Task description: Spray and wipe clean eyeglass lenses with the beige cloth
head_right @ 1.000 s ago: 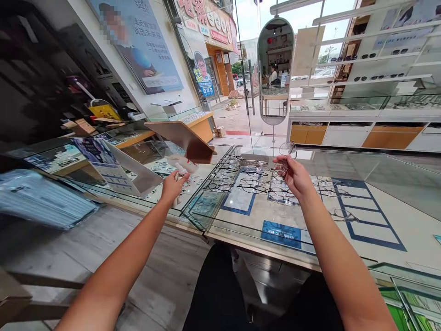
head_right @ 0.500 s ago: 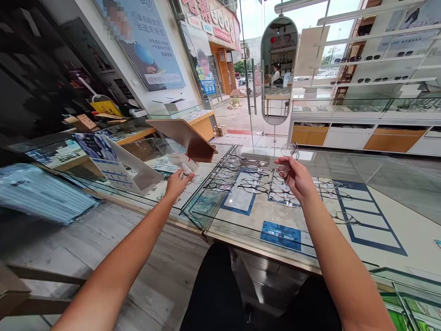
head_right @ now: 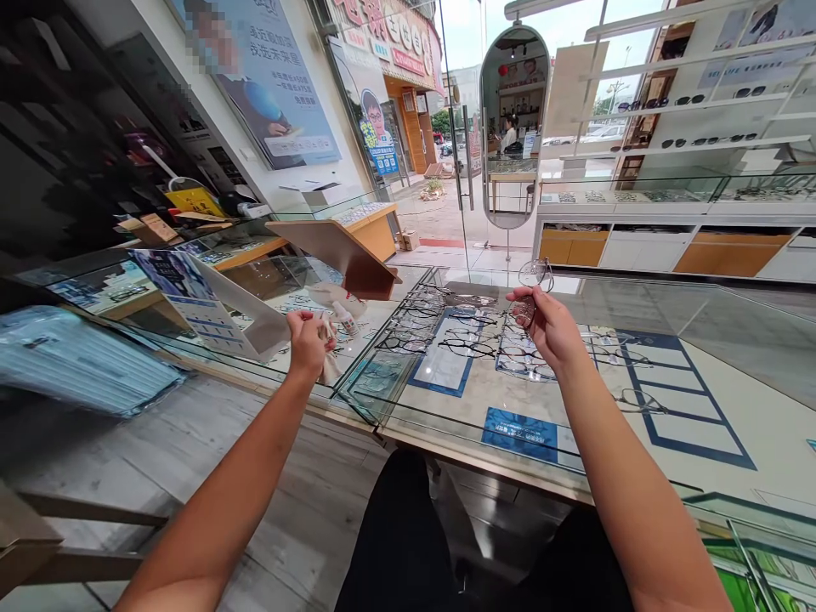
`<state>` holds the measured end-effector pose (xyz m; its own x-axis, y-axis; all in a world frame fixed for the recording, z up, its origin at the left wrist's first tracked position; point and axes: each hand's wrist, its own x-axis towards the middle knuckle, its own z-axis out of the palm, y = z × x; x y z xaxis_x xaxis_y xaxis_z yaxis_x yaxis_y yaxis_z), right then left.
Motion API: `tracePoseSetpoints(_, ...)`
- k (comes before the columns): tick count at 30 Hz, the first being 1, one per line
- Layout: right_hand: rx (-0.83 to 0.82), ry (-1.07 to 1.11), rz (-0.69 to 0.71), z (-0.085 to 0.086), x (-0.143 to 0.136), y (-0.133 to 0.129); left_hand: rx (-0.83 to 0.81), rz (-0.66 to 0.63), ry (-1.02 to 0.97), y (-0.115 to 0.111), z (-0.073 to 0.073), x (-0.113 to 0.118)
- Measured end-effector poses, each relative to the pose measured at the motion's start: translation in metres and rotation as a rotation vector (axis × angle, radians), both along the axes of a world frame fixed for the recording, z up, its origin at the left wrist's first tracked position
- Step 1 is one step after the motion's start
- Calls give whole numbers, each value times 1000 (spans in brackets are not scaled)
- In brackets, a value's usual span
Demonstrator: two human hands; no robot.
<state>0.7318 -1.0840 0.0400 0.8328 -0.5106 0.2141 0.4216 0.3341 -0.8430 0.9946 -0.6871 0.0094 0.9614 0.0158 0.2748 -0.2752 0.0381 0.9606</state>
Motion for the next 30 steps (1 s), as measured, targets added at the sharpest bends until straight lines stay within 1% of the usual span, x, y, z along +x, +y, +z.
tracePoseSetpoints(2, -4, -3, -6, 0, 0, -1, -129, -173, 72, -18, 16, -16)
tracePoseSetpoints(3, -5, -5, -7, 0, 0, -1, -169, -282, 98, -27, 23, -25)
tracePoseSetpoints(5, -2, -3, -3, 0, 0, -2, -224, -443, 133, -46, 36, -41)
tracePoseSetpoints(7, 0, 0, 10, 1, -1, -1, -239, -550, 173, -64, 44, -57)
tracePoseSetpoints(9, -8, -1, 19, 2, -1, 1, -217, -630, 207, -83, 47, -70)
tracePoseSetpoints(12, -31, 1, 25, 5, -2, 5, -192, -717, 227, -121, 48, -86)
tracePoseSetpoints(15, -47, 3, 33, 7, -3, 7, -174, -778, 201, -168, 48, -97)
tracePoseSetpoints(18, -76, -16, 4, 10, -3, 5, -126, -763, 79, -216, 49, -107)
tracePoseSetpoints(21, -108, -63, -56, 13, -4, 2, -86, -760, -32, -251, 48, -117)
tracePoseSetpoints(23, -124, -88, -85, 15, -5, 0, -79, -793, -31, -265, 45, -123)
tracePoseSetpoints(25, -140, -85, -99, 16, -5, -1, -86, -842, 26, -272, 41, -127)
tracePoseSetpoints(27, -151, -66, -107, 15, -5, -2, -104, -911, 118, -273, 35, -131)
tracePoseSetpoints(30, -168, -37, -102, 12, -3, -1, -130, -1011, 244, -268, 30, -135)
